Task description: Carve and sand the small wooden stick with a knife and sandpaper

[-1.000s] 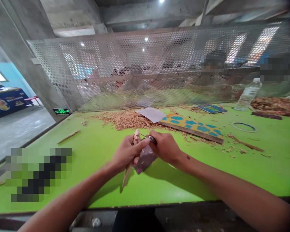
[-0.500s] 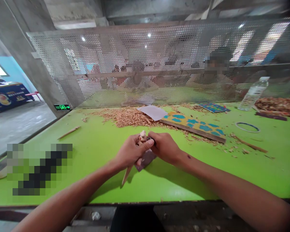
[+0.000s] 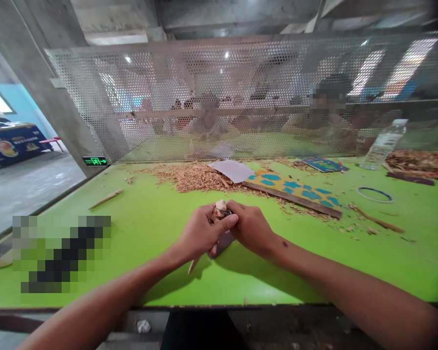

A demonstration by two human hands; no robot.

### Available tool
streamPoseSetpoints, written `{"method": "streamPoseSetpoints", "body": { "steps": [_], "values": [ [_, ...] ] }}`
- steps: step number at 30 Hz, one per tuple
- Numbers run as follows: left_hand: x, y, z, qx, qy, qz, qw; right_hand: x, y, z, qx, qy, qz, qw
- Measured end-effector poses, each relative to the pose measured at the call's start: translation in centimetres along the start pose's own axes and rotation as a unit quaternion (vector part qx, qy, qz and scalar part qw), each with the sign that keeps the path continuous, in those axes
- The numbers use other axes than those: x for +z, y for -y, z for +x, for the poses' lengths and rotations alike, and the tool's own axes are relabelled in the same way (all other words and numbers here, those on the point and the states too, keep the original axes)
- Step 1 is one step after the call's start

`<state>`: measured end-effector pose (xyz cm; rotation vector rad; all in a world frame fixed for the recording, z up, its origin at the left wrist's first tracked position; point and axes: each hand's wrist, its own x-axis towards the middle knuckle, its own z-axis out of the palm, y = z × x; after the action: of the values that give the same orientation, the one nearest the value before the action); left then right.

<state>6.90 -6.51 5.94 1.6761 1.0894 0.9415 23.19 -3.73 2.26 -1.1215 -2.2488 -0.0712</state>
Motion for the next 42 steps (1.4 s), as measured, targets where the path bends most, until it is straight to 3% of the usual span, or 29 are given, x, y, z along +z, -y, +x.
{"method": "streamPoseSetpoints", "body": {
  "steps": [3, 6, 11, 16, 20, 23, 32, 42],
  "values": [
    [0.0, -0.3, -0.3, 0.007, -0.026, 0.027, 0.999, -0.1, -0.1, -0.1, -0.002, -0.011, 0.004, 1.000],
    [-0.3, -0.4, -0.4, 0.045, -0.058, 0.077, 0.994, -0.6, 0.1, -0.1, -0.007, 0.017, 0.024, 1.000],
    [-1.2, -0.2, 0.1, 0.086, -0.040, 0.116, 0.989, -1.7, 0.3, 0.5, -0.015, 0.085, 0.116, 0.989],
    [-1.6, -0.3, 0.4, 0.092, -0.047, 0.126, 0.987, -1.4, -0.6, 0.9, -0.014, 0.019, 0.164, 0.986],
    [-1.8, -0.3, 0.5, 0.077, -0.073, 0.091, 0.990, -0.8, -1.1, 1.2, 0.040, -0.057, 0.187, 0.980],
    [-2.0, -0.2, 0.5, 0.060, -0.065, 0.025, 0.996, -0.5, -1.2, 1.3, 0.071, -0.077, 0.183, 0.977],
    [-2.2, 0.1, 0.5, 0.050, -0.043, -0.115, 0.991, -0.6, -1.0, 1.0, 0.044, -0.055, 0.161, 0.984],
    [-2.0, 0.3, 0.3, 0.023, 0.002, -0.142, 0.990, -0.1, -1.5, 1.4, 0.074, -0.056, 0.162, 0.982]
  ]
}}
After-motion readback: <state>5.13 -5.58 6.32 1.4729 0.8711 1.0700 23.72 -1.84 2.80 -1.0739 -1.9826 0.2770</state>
